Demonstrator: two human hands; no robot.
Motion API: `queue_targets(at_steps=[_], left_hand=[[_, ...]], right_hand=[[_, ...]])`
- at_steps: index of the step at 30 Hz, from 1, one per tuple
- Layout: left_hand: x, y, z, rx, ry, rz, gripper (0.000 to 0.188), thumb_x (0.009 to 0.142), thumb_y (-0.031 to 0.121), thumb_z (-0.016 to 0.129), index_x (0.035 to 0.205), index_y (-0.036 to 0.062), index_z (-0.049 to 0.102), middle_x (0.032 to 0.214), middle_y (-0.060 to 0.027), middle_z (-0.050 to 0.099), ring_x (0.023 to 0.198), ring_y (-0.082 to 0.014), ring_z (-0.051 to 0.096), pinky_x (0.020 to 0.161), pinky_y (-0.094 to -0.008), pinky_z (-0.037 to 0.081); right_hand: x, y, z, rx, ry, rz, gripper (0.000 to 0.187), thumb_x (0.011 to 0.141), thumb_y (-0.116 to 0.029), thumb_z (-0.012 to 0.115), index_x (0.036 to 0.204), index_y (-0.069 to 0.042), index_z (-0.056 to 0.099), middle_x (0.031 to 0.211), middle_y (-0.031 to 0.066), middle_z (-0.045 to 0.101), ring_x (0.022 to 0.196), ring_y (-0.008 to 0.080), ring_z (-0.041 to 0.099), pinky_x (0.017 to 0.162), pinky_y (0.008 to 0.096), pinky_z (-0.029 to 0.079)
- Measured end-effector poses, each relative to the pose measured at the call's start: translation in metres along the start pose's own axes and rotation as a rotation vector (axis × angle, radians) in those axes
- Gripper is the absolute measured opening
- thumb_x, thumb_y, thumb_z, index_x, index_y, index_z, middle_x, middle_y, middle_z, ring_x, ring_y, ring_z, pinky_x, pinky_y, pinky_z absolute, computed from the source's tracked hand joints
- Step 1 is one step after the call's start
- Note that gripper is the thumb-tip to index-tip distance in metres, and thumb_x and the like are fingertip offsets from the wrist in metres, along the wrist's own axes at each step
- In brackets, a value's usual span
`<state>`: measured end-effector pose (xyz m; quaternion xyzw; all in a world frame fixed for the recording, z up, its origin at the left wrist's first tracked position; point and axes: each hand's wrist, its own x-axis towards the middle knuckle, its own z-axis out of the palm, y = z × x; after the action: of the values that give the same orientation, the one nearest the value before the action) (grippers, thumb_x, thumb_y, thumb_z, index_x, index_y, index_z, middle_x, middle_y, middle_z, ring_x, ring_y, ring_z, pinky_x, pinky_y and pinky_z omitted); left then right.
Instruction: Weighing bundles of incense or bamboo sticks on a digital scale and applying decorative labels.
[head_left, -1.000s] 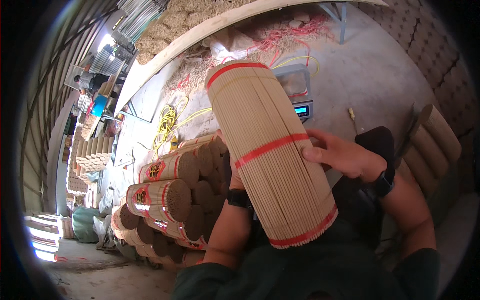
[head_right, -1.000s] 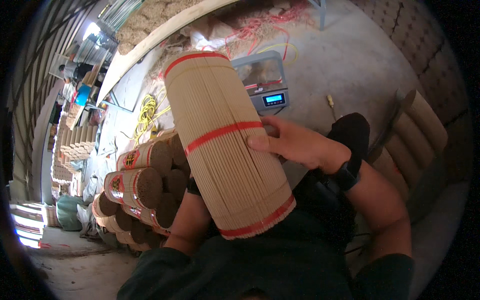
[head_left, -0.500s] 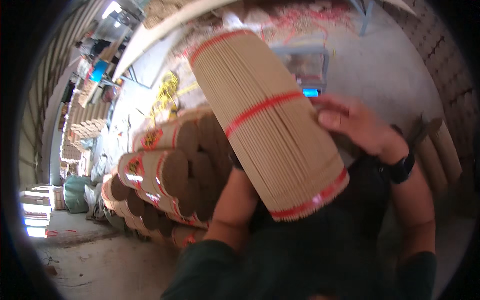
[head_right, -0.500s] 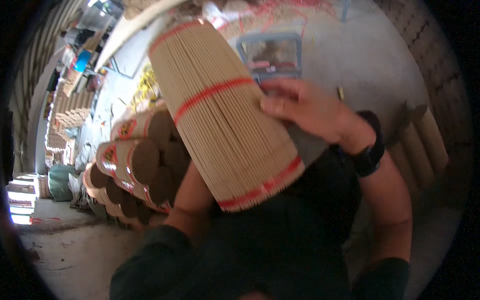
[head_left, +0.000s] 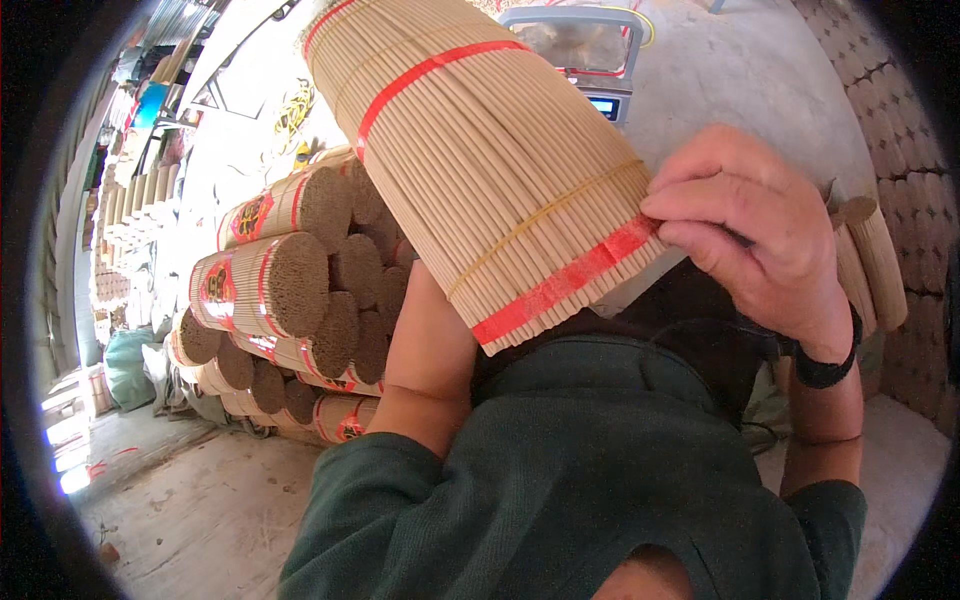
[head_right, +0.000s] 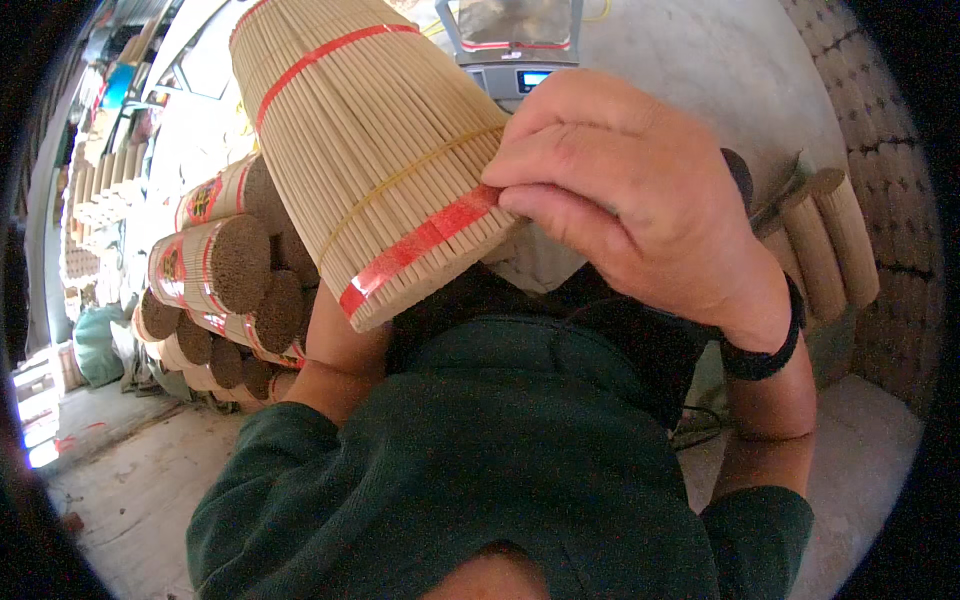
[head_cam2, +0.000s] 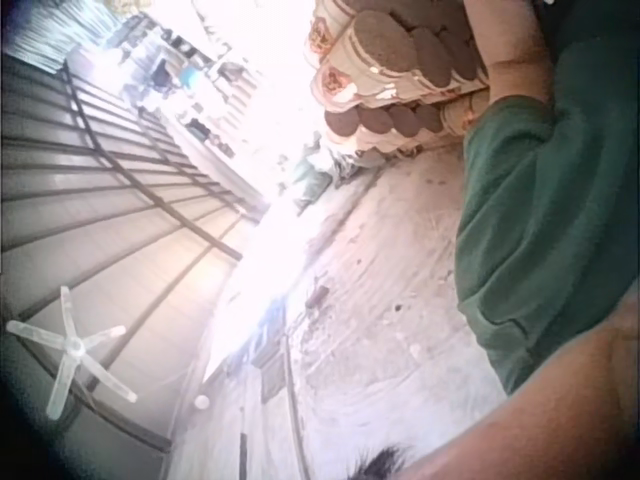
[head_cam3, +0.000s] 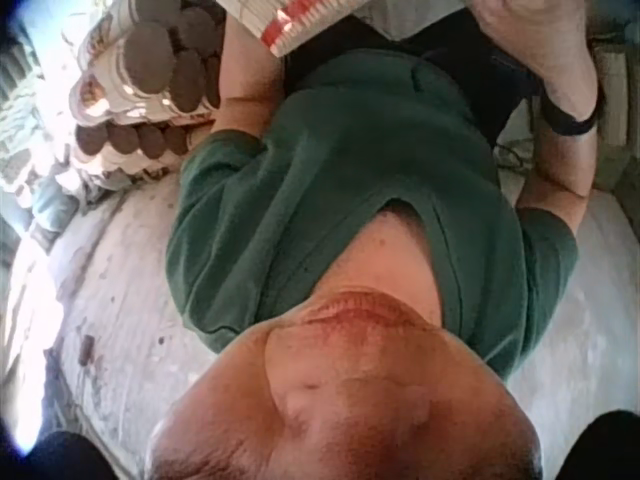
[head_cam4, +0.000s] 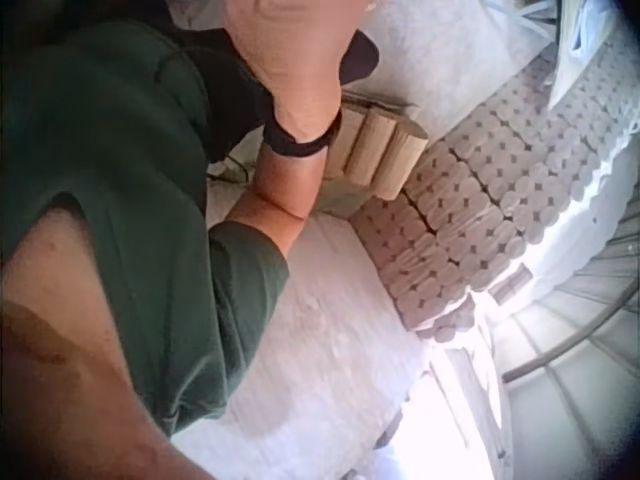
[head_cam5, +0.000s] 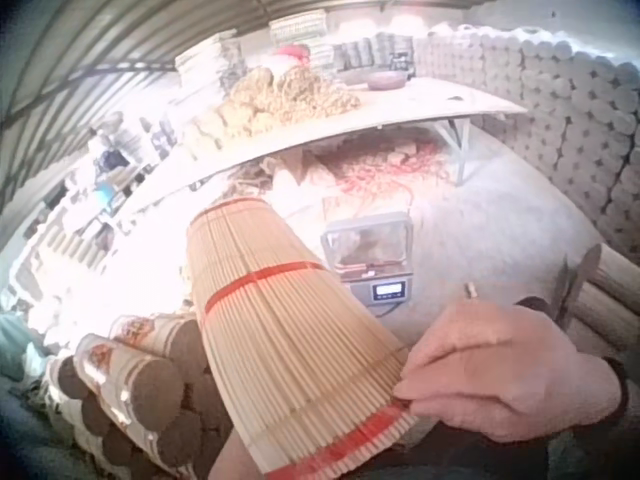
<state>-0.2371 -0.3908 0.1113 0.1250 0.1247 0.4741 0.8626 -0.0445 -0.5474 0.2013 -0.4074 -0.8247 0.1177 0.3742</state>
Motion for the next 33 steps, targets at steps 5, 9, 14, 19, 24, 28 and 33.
queue_targets(at_steps=[5,9,14,19,24,28,33], left_hand=[[0.0,0.004,0.0,0.001,-0.004,0.008,0.086,0.081,0.07,0.046,0.138,0.0066,0.035,0.132,-0.0138,0.047,0.115,-0.0286,0.051,0.096,-0.0435,0.045],[-0.007,0.007,0.004,-0.005,-0.01,0.022,0.087,0.08,0.071,0.045,0.138,0.0068,0.035,0.131,-0.0138,0.048,0.115,-0.0284,0.051,0.096,-0.0432,0.046],[-0.013,0.007,0.007,-0.045,-0.034,0.055,0.088,0.08,0.072,0.045,0.138,0.0069,0.036,0.131,-0.0138,0.048,0.114,-0.0282,0.052,0.096,-0.0429,0.046],[-0.029,0.016,0.014,-0.146,-0.106,0.129,0.089,0.079,0.074,0.045,0.137,0.0071,0.036,0.13,-0.0139,0.049,0.114,-0.028,0.052,0.096,-0.0426,0.046],[-0.046,0.036,0.024,-0.227,-0.181,0.232,0.09,0.078,0.075,0.045,0.137,0.0072,0.036,0.13,-0.0139,0.049,0.114,-0.0278,0.052,0.095,-0.0423,0.046],[-0.059,0.056,0.025,-0.272,-0.216,0.322,0.091,0.077,0.076,0.045,0.137,0.0073,0.037,0.129,-0.014,0.05,0.113,-0.0276,0.053,0.095,-0.0421,0.046],[-0.078,0.081,0.023,-0.297,-0.233,0.42,0.092,0.077,0.077,0.044,0.137,0.0075,0.037,0.129,-0.014,0.05,0.113,-0.0273,0.053,0.095,-0.0417,0.047]], right_hand=[[0.006,-0.006,0.001,-0.157,0.015,-0.117,0.019,0.073,-0.002,0.066,0.091,-0.001,0.059,0.084,0.0118,0.059,0.072,0.0284,0.058,0.062,0.0342,0.048],[0.013,-0.013,0.001,-0.224,0.009,-0.152,0.019,0.068,0.001,0.065,0.085,0.0,0.057,0.082,0.0124,0.058,0.07,0.0291,0.058,0.058,0.0367,0.047],[0.011,-0.017,0.006,-0.285,-0.012,-0.151,0.02,0.065,-0.007,0.059,0.083,0.001,0.057,0.083,0.0118,0.056,0.072,0.0296,0.056,0.061,0.0381,0.047],[0.016,-0.032,0.001,-0.336,-0.114,-0.052,0.023,0.068,-0.011,0.065,0.087,0.0,0.058,0.088,0.0131,0.058,0.077,0.0313,0.057,0.067,0.0392,0.048],[0.039,-0.053,-0.01,-0.252,-0.243,-0.046,0.06,0.072,-0.032,0.073,0.12,-0.004,0.049,0.118,0.0189,0.053,0.108,0.0387,0.052,0.09,0.0474,0.043],[0.045,-0.058,0.002,-0.34,-0.254,-0.167,0.106,0.061,-0.06,0.073,0.143,-0.012,0.027,0.143,0.0212,0.035,0.13,0.0418,0.035,0.106,0.0522,0.029],[0.046,-0.061,0.024,-0.342,-0.156,-0.195,0.081,0.075,-0.034,0.072,0.14,-0.008,0.031,0.14,0.0204,0.036,0.128,0.0387,0.038,0.107,0.0494,0.028]])
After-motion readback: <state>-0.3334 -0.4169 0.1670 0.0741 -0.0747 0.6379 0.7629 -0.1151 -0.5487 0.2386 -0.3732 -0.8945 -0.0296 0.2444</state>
